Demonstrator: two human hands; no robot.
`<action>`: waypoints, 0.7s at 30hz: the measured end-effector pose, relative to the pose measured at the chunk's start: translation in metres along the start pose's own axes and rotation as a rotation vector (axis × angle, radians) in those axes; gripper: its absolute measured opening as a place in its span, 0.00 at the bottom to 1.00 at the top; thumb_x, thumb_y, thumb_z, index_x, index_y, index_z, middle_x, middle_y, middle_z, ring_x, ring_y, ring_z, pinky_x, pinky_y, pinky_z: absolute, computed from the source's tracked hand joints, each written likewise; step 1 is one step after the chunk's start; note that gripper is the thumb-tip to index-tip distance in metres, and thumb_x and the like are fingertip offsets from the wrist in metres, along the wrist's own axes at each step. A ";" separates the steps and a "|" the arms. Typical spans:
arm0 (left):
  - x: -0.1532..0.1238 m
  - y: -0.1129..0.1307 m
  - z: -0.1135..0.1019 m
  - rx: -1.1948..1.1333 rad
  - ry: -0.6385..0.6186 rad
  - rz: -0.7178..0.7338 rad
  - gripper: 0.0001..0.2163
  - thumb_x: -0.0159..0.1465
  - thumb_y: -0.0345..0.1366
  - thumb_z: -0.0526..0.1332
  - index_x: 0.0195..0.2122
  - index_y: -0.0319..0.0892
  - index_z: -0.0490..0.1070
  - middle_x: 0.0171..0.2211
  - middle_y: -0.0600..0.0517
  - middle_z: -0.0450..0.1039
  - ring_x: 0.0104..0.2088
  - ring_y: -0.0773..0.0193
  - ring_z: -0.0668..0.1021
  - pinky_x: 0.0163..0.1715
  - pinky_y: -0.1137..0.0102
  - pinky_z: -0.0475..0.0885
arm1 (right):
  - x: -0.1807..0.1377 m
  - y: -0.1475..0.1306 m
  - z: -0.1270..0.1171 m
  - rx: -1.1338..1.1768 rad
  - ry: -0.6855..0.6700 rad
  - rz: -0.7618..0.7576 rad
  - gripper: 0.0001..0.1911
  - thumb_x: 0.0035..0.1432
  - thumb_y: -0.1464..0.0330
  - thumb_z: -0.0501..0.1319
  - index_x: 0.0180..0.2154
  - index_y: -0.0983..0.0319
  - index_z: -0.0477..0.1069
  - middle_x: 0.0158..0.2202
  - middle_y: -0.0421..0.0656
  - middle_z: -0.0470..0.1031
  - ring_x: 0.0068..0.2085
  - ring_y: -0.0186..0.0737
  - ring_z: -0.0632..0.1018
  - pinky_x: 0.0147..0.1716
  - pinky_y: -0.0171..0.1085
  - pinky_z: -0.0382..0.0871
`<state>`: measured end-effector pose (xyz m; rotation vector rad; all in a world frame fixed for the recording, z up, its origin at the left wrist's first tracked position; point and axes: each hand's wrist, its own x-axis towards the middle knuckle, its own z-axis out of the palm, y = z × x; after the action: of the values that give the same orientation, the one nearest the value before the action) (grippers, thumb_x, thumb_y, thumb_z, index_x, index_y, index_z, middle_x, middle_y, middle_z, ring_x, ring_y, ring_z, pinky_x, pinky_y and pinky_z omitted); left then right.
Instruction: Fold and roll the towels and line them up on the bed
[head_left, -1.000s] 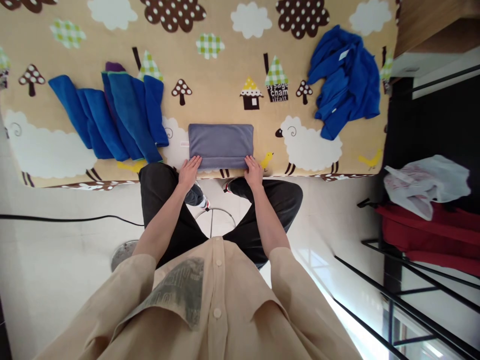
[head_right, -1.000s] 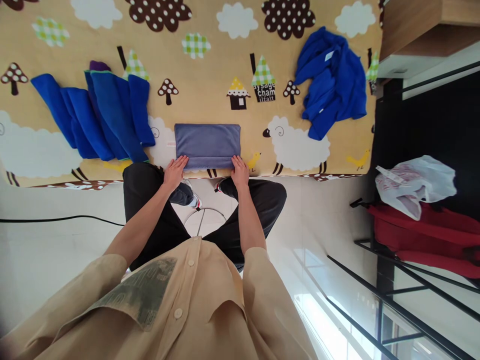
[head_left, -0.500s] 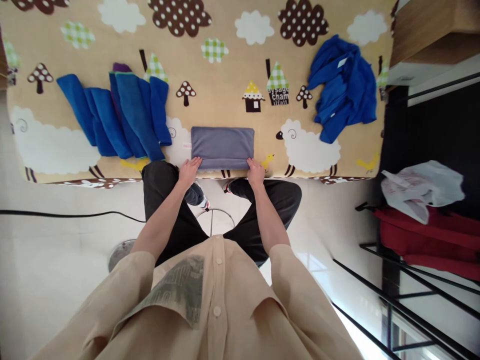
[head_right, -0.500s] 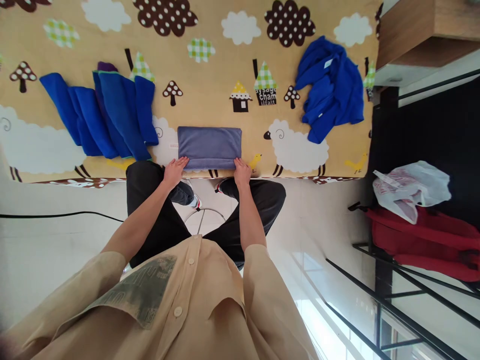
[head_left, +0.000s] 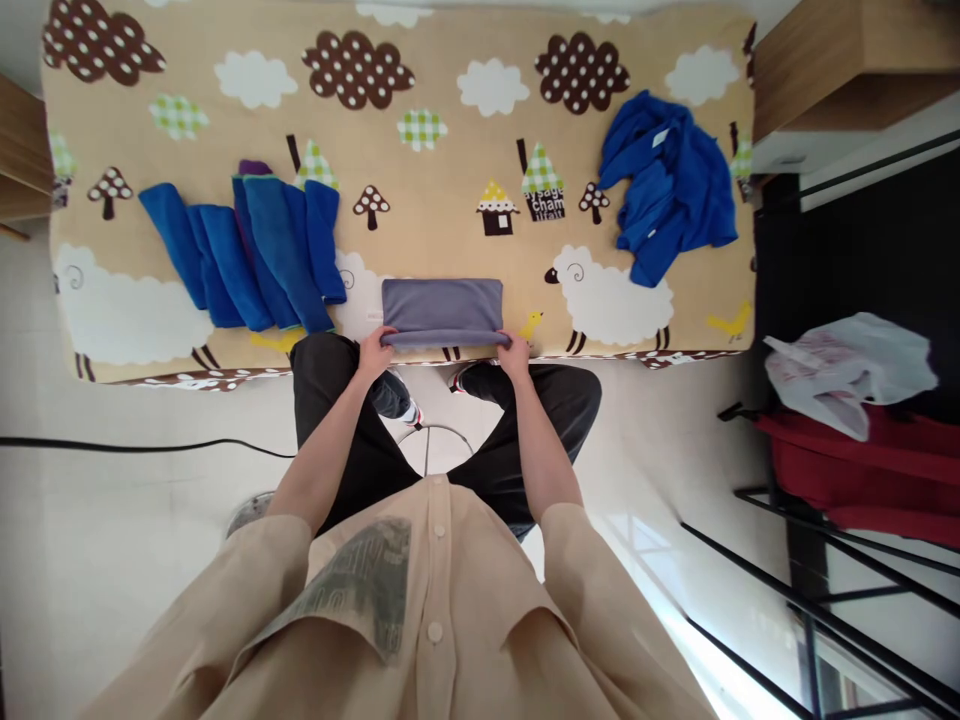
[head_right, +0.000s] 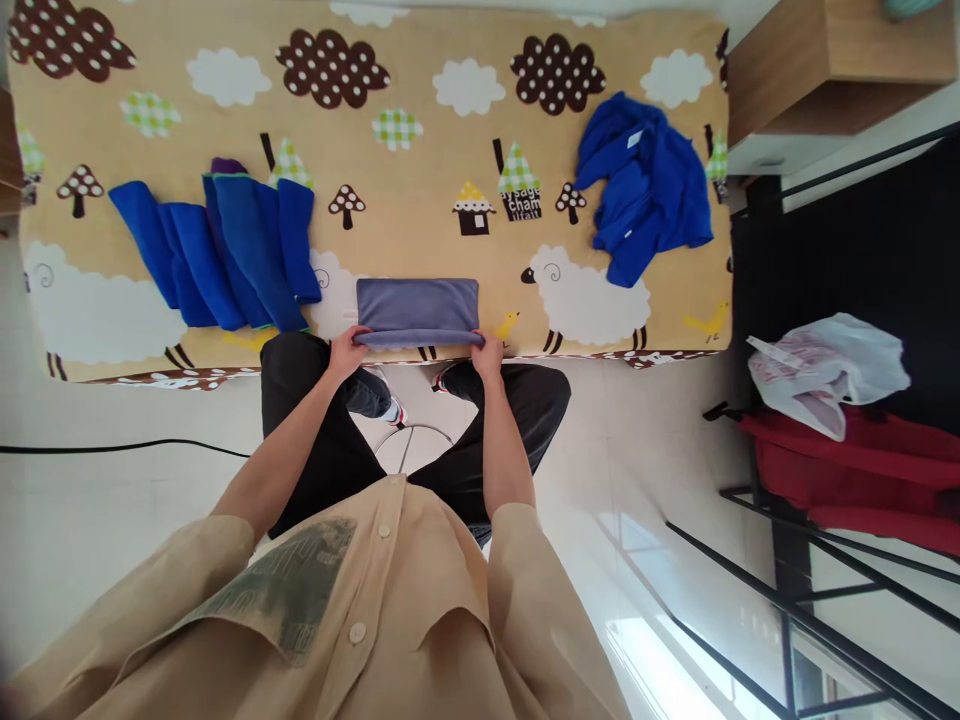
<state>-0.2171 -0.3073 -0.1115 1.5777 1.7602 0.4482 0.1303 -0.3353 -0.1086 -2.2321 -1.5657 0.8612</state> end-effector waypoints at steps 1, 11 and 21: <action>0.004 -0.002 0.003 -0.063 0.021 -0.033 0.23 0.57 0.26 0.58 0.54 0.40 0.77 0.49 0.49 0.82 0.49 0.58 0.82 0.56 0.66 0.75 | 0.005 0.003 0.004 0.088 0.025 0.007 0.20 0.64 0.70 0.59 0.55 0.65 0.77 0.50 0.51 0.82 0.51 0.48 0.80 0.56 0.46 0.73; 0.028 -0.027 0.022 -0.183 0.133 -0.196 0.12 0.68 0.41 0.59 0.46 0.39 0.75 0.38 0.46 0.82 0.40 0.58 0.83 0.49 0.64 0.78 | 0.028 0.013 0.020 0.091 0.109 0.105 0.25 0.74 0.54 0.51 0.49 0.66 0.78 0.45 0.55 0.82 0.50 0.51 0.81 0.53 0.46 0.74; 0.025 -0.032 0.019 -0.116 0.168 -0.258 0.12 0.66 0.42 0.59 0.42 0.40 0.75 0.36 0.45 0.83 0.38 0.55 0.83 0.50 0.61 0.78 | 0.021 0.005 0.010 -0.026 0.089 0.253 0.23 0.73 0.57 0.54 0.49 0.67 0.80 0.47 0.57 0.83 0.51 0.54 0.82 0.55 0.49 0.73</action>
<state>-0.2263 -0.2929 -0.1528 1.2423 1.9941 0.5577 0.1325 -0.3191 -0.1252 -2.4872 -1.2810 0.7960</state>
